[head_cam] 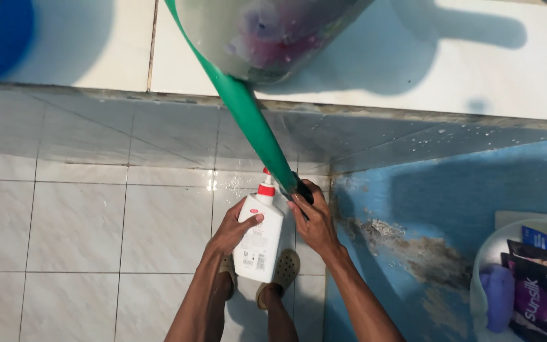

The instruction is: Washing and rinsing plastic bottles in a bathroom using a hose, a small bucket, and a brush.

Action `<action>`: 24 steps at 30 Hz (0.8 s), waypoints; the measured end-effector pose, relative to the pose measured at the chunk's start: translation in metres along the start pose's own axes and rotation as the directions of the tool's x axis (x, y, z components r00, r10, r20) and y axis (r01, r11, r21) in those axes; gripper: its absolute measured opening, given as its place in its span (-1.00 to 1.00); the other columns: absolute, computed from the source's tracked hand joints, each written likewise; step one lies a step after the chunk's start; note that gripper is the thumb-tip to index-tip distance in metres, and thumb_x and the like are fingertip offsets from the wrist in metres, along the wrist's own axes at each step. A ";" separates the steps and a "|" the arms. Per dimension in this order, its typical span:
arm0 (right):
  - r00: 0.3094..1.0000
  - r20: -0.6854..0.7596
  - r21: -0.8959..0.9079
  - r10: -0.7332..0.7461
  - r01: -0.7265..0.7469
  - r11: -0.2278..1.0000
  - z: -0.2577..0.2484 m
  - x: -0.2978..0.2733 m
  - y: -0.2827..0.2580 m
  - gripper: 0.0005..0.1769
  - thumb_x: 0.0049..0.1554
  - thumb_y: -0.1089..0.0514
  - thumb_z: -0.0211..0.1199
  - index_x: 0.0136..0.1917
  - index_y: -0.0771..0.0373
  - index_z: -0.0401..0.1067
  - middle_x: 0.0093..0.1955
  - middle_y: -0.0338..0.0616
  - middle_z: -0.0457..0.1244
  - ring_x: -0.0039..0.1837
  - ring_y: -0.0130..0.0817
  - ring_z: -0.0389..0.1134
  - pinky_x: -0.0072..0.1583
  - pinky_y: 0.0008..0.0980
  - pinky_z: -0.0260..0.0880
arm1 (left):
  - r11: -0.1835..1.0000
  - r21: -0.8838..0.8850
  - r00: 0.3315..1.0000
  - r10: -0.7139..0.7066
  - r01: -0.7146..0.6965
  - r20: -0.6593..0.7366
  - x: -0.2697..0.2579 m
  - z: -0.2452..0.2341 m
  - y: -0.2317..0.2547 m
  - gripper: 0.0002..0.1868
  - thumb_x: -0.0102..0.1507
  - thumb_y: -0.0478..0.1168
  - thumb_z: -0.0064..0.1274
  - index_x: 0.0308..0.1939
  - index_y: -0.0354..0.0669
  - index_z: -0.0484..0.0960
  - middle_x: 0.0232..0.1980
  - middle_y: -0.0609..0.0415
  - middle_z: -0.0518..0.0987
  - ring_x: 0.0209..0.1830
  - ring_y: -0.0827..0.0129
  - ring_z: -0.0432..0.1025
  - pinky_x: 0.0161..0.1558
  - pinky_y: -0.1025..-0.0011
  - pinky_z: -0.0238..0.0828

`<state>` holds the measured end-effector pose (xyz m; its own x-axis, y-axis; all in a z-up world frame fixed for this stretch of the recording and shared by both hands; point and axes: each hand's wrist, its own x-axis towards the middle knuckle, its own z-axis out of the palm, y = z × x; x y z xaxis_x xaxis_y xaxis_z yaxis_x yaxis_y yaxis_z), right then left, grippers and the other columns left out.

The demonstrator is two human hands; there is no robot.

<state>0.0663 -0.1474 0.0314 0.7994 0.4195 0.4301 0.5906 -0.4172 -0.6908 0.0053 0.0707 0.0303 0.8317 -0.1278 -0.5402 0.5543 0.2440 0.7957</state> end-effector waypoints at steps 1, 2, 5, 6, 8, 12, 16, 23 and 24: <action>1.000 -0.018 0.003 -0.008 0.008 1.000 0.001 0.008 -0.005 -0.66 0.23 0.28 0.25 0.27 0.31 0.51 0.23 0.29 0.24 0.15 0.26 0.37 0.12 0.03 0.44 | 1.000 0.004 1.000 0.009 -0.009 0.017 0.002 0.001 0.001 -0.42 0.21 -0.14 0.28 0.29 -0.15 0.53 -0.17 -0.16 0.67 -0.25 0.22 0.57 -0.08 0.13 0.54; 1.000 -0.026 0.010 -0.004 0.004 1.000 0.002 0.008 -0.014 -0.68 0.24 0.28 0.24 0.27 0.29 0.51 0.24 0.28 0.23 0.18 0.28 0.36 0.12 0.05 0.43 | 1.000 0.002 1.000 0.003 -0.003 0.030 -0.002 0.003 -0.003 -0.44 0.21 -0.13 0.29 0.27 -0.16 0.54 -0.18 -0.18 0.68 -0.27 0.21 0.58 -0.11 0.14 0.55; 0.997 -0.016 0.006 -0.080 0.080 0.997 0.011 0.005 -0.001 -0.58 0.25 0.26 0.21 0.38 0.23 0.47 0.27 0.25 0.21 0.21 0.24 0.34 0.16 0.02 0.42 | 0.996 -0.088 1.000 0.027 -0.027 -0.007 -0.005 0.012 0.003 -0.52 0.23 -0.18 0.23 0.21 -0.16 0.56 -0.18 -0.08 0.66 -0.25 0.29 0.55 -0.09 0.15 0.55; 0.996 -0.021 0.001 -0.086 0.086 0.996 0.007 0.001 0.002 -0.58 0.25 0.26 0.21 0.38 0.23 0.47 0.27 0.25 0.21 0.21 0.24 0.34 0.16 0.02 0.42 | 0.996 -0.084 0.999 0.034 -0.035 -0.003 -0.004 0.011 0.005 -0.52 0.23 -0.18 0.23 0.21 -0.16 0.56 -0.18 -0.08 0.66 -0.25 0.29 0.55 -0.09 0.15 0.55; 0.999 0.032 -0.009 0.009 -0.009 1.000 0.001 -0.011 0.003 -0.63 0.23 0.28 0.22 0.30 0.24 0.51 0.21 0.29 0.24 0.16 0.24 0.36 0.11 0.04 0.41 | 0.990 -0.142 1.000 0.005 -0.005 -0.002 -0.008 0.007 0.005 -0.58 0.23 -0.14 0.22 0.14 -0.12 0.57 -0.21 -0.09 0.68 -0.28 0.27 0.58 -0.13 0.18 0.58; 0.999 0.035 -0.009 0.020 -0.019 1.000 -0.004 -0.004 -0.004 -0.60 0.21 0.27 0.25 0.33 0.21 0.50 0.20 0.26 0.26 0.15 0.20 0.38 0.09 -0.03 0.43 | 0.988 -0.156 1.000 0.002 -0.005 -0.019 -0.002 0.005 0.004 -0.59 0.21 -0.15 0.23 0.13 -0.09 0.59 -0.21 -0.03 0.68 -0.28 0.34 0.58 -0.12 0.20 0.59; 1.000 -0.002 0.071 0.026 -0.026 0.997 0.000 0.003 -0.016 -0.58 0.24 0.25 0.22 0.36 0.19 0.50 0.25 0.20 0.25 0.18 0.16 0.37 0.14 -0.04 0.44 | 0.997 -0.077 1.000 0.012 -0.010 0.018 0.002 0.008 -0.002 -0.50 0.22 -0.16 0.26 0.22 -0.16 0.55 -0.17 -0.14 0.67 -0.26 0.26 0.57 -0.09 0.13 0.57; 0.999 0.030 -0.038 0.034 -0.033 0.999 -0.023 -0.004 0.014 -0.73 0.21 0.22 0.27 0.16 0.35 0.55 0.16 0.29 0.28 0.09 0.26 0.38 0.04 0.01 0.42 | 1.000 0.009 1.000 -0.012 0.012 -0.002 0.002 0.008 0.005 -0.34 0.21 -0.13 0.28 0.37 -0.13 0.47 -0.10 -0.18 0.67 -0.18 0.22 0.54 0.04 0.09 0.49; 0.999 0.029 -0.039 0.032 -0.031 0.999 -0.023 -0.002 0.011 -0.73 0.21 0.22 0.27 0.16 0.35 0.55 0.16 0.29 0.28 0.09 0.26 0.38 0.04 0.01 0.42 | 1.000 0.008 1.000 -0.009 0.009 -0.002 0.001 0.013 0.009 -0.34 0.21 -0.13 0.28 0.37 -0.13 0.47 -0.10 -0.18 0.67 -0.18 0.22 0.54 0.04 0.09 0.49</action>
<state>0.0734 -0.1712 0.0364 0.8142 0.4296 0.3907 0.5698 -0.4613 -0.6801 0.0116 0.0598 0.0402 0.8268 -0.1283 -0.5477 0.5619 0.2347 0.7932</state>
